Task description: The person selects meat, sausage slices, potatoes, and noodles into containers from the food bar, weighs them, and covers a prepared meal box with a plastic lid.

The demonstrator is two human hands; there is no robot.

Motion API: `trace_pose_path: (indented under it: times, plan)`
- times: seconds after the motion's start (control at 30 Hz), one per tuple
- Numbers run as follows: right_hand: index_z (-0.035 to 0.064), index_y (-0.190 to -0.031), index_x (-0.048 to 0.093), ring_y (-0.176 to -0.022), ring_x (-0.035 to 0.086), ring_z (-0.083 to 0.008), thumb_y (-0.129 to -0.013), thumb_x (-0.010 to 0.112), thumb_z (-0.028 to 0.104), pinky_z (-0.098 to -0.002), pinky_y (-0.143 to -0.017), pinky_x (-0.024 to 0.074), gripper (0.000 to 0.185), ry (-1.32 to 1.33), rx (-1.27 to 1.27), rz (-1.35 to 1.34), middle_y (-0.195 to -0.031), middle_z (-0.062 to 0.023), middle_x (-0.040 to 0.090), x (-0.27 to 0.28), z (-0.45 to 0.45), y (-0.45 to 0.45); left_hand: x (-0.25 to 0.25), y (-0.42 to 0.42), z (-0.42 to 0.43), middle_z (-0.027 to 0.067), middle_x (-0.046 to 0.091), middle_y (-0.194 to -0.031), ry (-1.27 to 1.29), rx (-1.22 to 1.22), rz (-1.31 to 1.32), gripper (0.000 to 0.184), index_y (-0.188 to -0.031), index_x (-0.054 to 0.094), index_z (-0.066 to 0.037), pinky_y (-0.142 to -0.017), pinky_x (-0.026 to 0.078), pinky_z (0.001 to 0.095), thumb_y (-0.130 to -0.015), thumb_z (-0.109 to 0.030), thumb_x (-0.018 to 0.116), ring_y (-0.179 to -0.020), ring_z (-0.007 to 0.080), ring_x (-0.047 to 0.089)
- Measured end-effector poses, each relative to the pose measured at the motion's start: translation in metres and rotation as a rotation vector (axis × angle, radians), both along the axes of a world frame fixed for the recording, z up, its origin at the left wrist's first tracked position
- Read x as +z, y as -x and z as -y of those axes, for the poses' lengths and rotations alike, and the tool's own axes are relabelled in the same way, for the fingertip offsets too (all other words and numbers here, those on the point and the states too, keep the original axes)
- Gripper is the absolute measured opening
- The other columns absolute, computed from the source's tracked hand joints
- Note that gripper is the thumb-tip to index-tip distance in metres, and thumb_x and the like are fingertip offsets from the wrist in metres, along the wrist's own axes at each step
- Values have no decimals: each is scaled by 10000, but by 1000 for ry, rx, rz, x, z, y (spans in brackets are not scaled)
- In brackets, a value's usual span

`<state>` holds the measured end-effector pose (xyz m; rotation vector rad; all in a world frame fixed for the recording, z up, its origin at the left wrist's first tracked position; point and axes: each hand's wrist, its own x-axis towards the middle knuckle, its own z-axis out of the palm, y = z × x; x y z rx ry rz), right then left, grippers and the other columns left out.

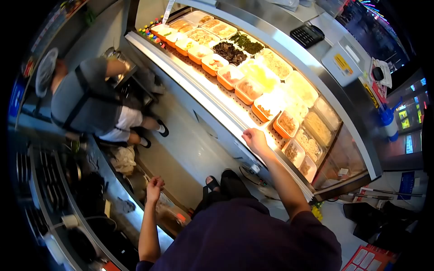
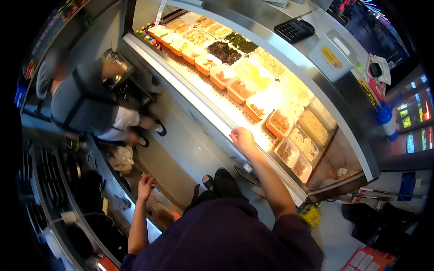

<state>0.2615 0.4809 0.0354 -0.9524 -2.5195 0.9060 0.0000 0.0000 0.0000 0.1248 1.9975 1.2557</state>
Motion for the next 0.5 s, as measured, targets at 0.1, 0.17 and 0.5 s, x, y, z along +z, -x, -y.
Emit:
trace_pose_path:
  times: [0.1,0.17,0.5]
  plan:
    - [20,-897,725,-786,695,-329,-779,788,191,-422,-720,541,217,-74,-36,-63,-883,-178,704,-29,-52,98,41,74,-27,42,659,-953,-26,76,-57,326,-1260,579,-8,-686,502,253,-971,-149,634,-833,122,637]
    - [16,-989,703,-867,683,-380,-774,787,190,-466,-786,539,289,-110,-36,-20,-929,-203,705,-53,-91,136,49,57,-46,29,656,-933,-25,112,0,311,-1242,593,-8,-684,498,248,-976,-164,637,-819,108,626]
    - [-74,-1354,457,-970,678,-422,-827,535,3,-509,-865,537,538,-264,-9,312,-1247,-322,596,-138,-277,319,77,149,-210,45,689,-968,150,-93,-123,266,-1197,627,14,-784,511,253,-989,-151,641,-877,102,634]
